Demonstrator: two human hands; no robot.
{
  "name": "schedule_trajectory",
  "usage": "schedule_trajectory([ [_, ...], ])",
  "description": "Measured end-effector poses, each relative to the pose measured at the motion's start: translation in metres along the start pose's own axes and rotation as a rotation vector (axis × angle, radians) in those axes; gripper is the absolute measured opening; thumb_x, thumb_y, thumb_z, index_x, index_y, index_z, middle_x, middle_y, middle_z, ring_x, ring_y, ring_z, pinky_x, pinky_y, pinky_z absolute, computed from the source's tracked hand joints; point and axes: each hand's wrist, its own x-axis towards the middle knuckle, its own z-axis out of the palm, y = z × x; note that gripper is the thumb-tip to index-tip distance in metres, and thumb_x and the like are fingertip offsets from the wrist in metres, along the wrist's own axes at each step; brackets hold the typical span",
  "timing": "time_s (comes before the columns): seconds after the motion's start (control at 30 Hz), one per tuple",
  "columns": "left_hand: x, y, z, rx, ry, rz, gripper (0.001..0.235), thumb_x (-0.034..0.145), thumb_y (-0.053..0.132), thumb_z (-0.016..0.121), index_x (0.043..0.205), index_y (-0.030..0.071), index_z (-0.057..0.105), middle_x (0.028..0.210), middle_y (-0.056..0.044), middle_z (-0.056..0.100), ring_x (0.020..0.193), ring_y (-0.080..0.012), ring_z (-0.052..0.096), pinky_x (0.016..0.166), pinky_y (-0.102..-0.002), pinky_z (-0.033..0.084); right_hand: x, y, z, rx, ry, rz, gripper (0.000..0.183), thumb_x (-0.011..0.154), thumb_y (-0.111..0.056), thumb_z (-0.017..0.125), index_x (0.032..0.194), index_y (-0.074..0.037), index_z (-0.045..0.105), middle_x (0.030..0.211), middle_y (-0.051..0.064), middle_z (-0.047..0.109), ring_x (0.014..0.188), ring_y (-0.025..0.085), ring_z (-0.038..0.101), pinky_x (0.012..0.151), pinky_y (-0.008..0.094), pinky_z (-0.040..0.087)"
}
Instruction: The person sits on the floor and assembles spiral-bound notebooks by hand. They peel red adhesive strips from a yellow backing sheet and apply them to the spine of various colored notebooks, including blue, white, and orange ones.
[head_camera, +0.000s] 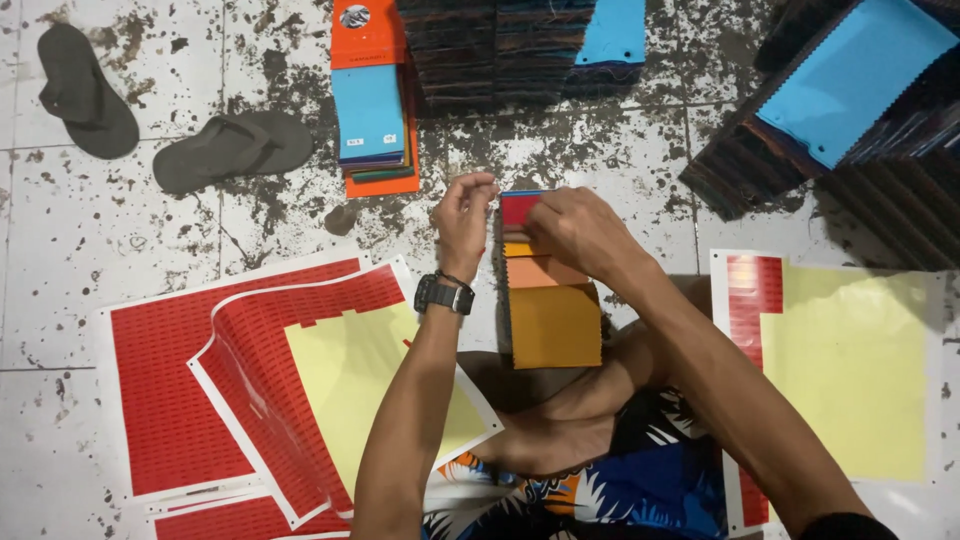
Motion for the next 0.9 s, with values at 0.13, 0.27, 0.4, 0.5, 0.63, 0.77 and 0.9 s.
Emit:
schedule_trajectory([
  [0.13,-0.001,0.003,0.011,-0.114,-0.155,-0.014,0.027,0.102,0.02,0.05,0.118,0.011,0.069,0.112,-0.017,0.071,0.116,-0.0277,0.062,0.103,-0.046,0.047,0.004,-0.011,-0.02,0.361,-0.221,0.075,0.011,0.083,-0.01,0.077,0.091,-0.006,0.069,0.084,0.011,0.063,0.083,0.03,0.067,0.072,0.04,0.055],
  [0.27,0.0,0.004,0.023,-0.145,-0.298,-0.011,0.045,0.105,0.03,0.036,0.135,0.006,0.058,0.134,-0.025,0.054,0.138,-0.0425,0.043,0.119,-0.057,0.025,0.016,-0.016,-0.039,0.863,-0.293,0.261,0.018,0.094,-0.016,0.072,0.104,-0.001,0.073,0.088,0.016,0.071,0.083,0.029,0.069,0.075,0.042,0.056],
  [0.4,-0.005,0.007,0.028,-0.086,-0.264,0.012,0.047,0.107,0.034,0.032,0.132,0.007,0.061,0.131,-0.023,0.054,0.137,-0.0412,0.045,0.118,-0.056,0.026,0.011,-0.011,-0.026,0.985,-0.236,0.274,0.016,0.093,-0.018,0.076,0.103,-0.005,0.076,0.084,0.011,0.072,0.076,0.02,0.069,0.067,0.037,0.053],
  [0.5,-0.002,0.003,0.03,-0.014,-0.139,-0.034,0.044,0.106,0.036,0.033,0.127,0.009,0.062,0.122,-0.02,0.057,0.125,-0.0384,0.054,0.113,-0.056,0.034,0.006,-0.009,-0.019,0.981,-0.243,0.308,0.015,0.095,-0.02,0.074,0.101,-0.006,0.076,0.081,0.009,0.071,0.075,0.017,0.065,0.066,0.035,0.052],
  [0.63,-0.001,-0.01,0.023,0.265,0.139,0.081,0.019,0.105,0.029,0.05,0.114,0.019,0.063,0.105,-0.004,0.063,0.101,-0.023,0.065,0.09,-0.041,0.05,0.007,-0.008,-0.021,0.968,-0.305,0.34,0.014,0.097,-0.016,0.07,0.101,-0.004,0.075,0.08,0.009,0.071,0.073,0.019,0.065,0.066,0.036,0.051],
  [0.77,0.002,0.006,0.013,0.344,0.301,-0.008,0.015,0.089,0.018,0.059,0.103,0.021,0.064,0.095,-0.003,0.072,0.086,-0.0264,0.076,0.08,-0.042,0.057,0.017,-0.018,-0.043,1.009,-0.317,0.485,0.014,0.096,-0.017,0.068,0.103,-0.006,0.074,0.078,0.008,0.074,0.075,0.019,0.07,0.071,0.035,0.054],
  [0.9,0.006,-0.008,-0.003,0.469,0.166,0.036,0.014,0.085,0.016,0.059,0.09,0.025,0.068,0.087,0.0,0.074,0.08,-0.0258,0.075,0.073,-0.037,0.061,0.019,0.011,-0.015,0.775,-0.327,0.483,0.018,0.096,-0.018,0.067,0.103,-0.003,0.072,0.077,0.02,0.074,0.077,0.035,0.074,0.071,0.045,0.055],
])
